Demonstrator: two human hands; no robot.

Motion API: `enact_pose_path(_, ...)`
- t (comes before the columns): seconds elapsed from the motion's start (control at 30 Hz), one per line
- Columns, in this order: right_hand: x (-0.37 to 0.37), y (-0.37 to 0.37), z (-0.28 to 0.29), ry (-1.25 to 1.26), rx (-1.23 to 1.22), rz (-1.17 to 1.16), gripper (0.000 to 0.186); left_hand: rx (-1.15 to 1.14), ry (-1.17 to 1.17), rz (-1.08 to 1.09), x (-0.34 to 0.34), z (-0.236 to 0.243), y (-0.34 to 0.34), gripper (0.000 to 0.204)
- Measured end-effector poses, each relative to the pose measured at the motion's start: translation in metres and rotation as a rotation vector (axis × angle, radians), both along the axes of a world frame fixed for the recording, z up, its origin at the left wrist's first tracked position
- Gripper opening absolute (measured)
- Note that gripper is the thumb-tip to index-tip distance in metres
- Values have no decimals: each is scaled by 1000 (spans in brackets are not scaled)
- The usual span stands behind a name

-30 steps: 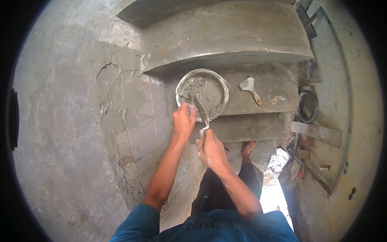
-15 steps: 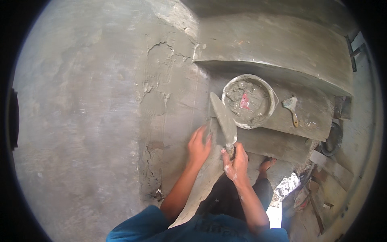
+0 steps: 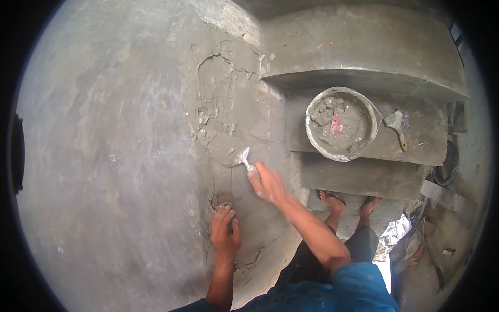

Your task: The person scoops cement from a bucket with a trowel and applies it to a curved concrete wall, smoothing the surface repeatedly. The person works on a small section of the wall, repeatedly adding and smoothing cement.

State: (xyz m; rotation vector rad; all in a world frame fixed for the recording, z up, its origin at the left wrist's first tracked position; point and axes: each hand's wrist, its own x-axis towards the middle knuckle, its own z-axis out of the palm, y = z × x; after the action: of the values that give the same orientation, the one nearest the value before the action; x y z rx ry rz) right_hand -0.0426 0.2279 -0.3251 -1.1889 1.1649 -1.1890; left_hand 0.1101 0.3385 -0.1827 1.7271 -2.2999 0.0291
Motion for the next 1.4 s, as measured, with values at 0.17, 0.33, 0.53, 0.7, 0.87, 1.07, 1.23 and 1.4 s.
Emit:
enact_pose_path(0.17,21,-62,-26,-69,32,45,53,-14,38,-11,6,-4,2,32)
enact_pose_path(0.33,16,-94,-38,-91,125,-33,62,-30,73,-7,5,-8,3,30)
enact_pose_path(0.53,35,-12,4,-667,555,155,72,-55,83,-10,2,-4,0,30)
enact_pose_path(0.7,22,40,23,-697,678,401,74,-84,164,-23,4,-2,1,28)
enact_pose_path(0.87,19,-18,15,-1187,911,98,68,-90,191,-16,5,-3,2,24)
enact_pose_path(1.07,0,-77,46,-1071,736,242,68,-88,190,-12,5,-5,3,24)
enact_pose_path(1.23,-11,-81,69,-842,519,344,71,-97,228,-28,6,-3,1,24)
enact_pose_path(1.4,17,-50,62,-502,107,218,68,-116,216,-21,5,-6,3,22)
